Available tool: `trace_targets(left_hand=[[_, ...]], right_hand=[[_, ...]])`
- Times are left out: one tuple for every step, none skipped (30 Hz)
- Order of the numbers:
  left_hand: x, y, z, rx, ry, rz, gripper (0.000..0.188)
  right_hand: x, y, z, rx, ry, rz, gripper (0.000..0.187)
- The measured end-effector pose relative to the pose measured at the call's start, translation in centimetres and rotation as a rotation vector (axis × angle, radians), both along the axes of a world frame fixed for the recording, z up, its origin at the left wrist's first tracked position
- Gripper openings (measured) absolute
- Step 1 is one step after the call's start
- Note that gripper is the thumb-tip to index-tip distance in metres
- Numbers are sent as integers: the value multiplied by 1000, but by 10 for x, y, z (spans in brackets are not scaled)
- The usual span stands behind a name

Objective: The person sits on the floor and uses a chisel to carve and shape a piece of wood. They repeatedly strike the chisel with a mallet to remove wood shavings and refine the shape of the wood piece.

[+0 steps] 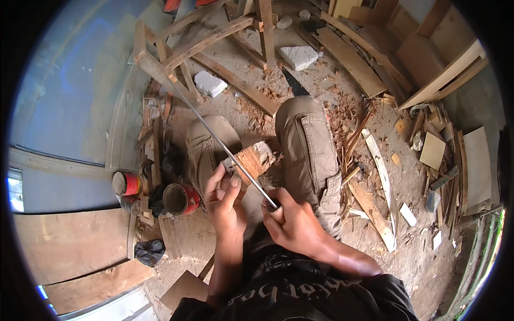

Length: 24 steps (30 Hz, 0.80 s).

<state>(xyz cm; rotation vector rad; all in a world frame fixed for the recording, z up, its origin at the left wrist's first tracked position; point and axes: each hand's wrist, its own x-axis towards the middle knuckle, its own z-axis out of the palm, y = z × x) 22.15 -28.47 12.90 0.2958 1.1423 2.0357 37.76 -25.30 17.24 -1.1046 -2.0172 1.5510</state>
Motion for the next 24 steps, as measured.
trace_targets(left_hand=[[-2, -2, -2, 42, 5, -27, 44], [-4, -2, -4, 72, 7, -59, 43], [-5, -4, -6, 94, 5, -95, 43], [-6, -5, -7, 172, 4, -142, 41], [-5, -7, -8, 138, 17, -115, 41], [-3, -8, -8, 112, 30, -85, 40], [-1, -9, -8, 83, 45, -57, 40], [0, -8, -7, 88, 60, -55, 40], [1, -8, -5, 45, 44, -42, 40], [2, -7, -3, 36, 36, -28, 40], [3, -5, -3, 74, 23, -22, 41], [2, -4, -1, 130, 18, -43, 40], [3, -4, 0, 95, 20, -39, 41], [3, -4, 0, 71, 23, -35, 41], [3, -4, 0, 66, 20, -29, 42], [4, -4, -1, 41, 57, 3, 42], [3, -6, -2, 27, 37, -15, 42], [3, -4, -4, 61, 49, -15, 41], [2, -6, -4, 27, 62, 17, 41], [3, -4, -7, 38, 66, 32, 42], [1, -5, -7, 63, 42, 11, 42], [0, -3, -9, 147, 50, -28, 43], [-1, -5, -8, 206, 52, -76, 43], [-1, -4, -9, 20, 34, 14, 43]], right_hand=[[0, -2, -1, 208, 149, -45, 28], [-1, -1, -1, 362, 266, -95, 29], [0, -1, -1, 536, 411, -123, 29], [-1, 0, -1, 480, 392, -130, 33], [-1, 0, 0, 56, 51, -55, 34], [-1, 1, 0, 103, -21, -48, 33], [-1, 1, 1, 124, -109, -59, 33], [-1, 1, 2, 112, -33, -49, 31], [-1, 2, 2, 104, 6, -33, 32], [0, 0, 3, 127, 47, -49, 32], [0, 1, 3, 198, 139, -86, 32], [1, 1, 3, 303, 262, -101, 35], [0, 1, 2, 223, 149, -86, 35], [0, 3, 2, 170, 95, -82, 35], [0, 2, 1, 75, 1, -54, 35], [-2, 7, -1, 118, -131, -40, 34], [0, 3, 1, 90, -142, -48, 33], [-2, 8, -1, 145, -70, -15, 32], [-1, 3, 2, 103, -53, -30, 31], [0, 5, 3, 72, -35, 6, 30], [2, 2, 6, 153, 66, -22, 31], [2, 1, 7, 239, 189, -47, 32], [2, 2, 8, 331, 357, -70, 33], [2, 1, 8, 454, 413, -82, 37]])
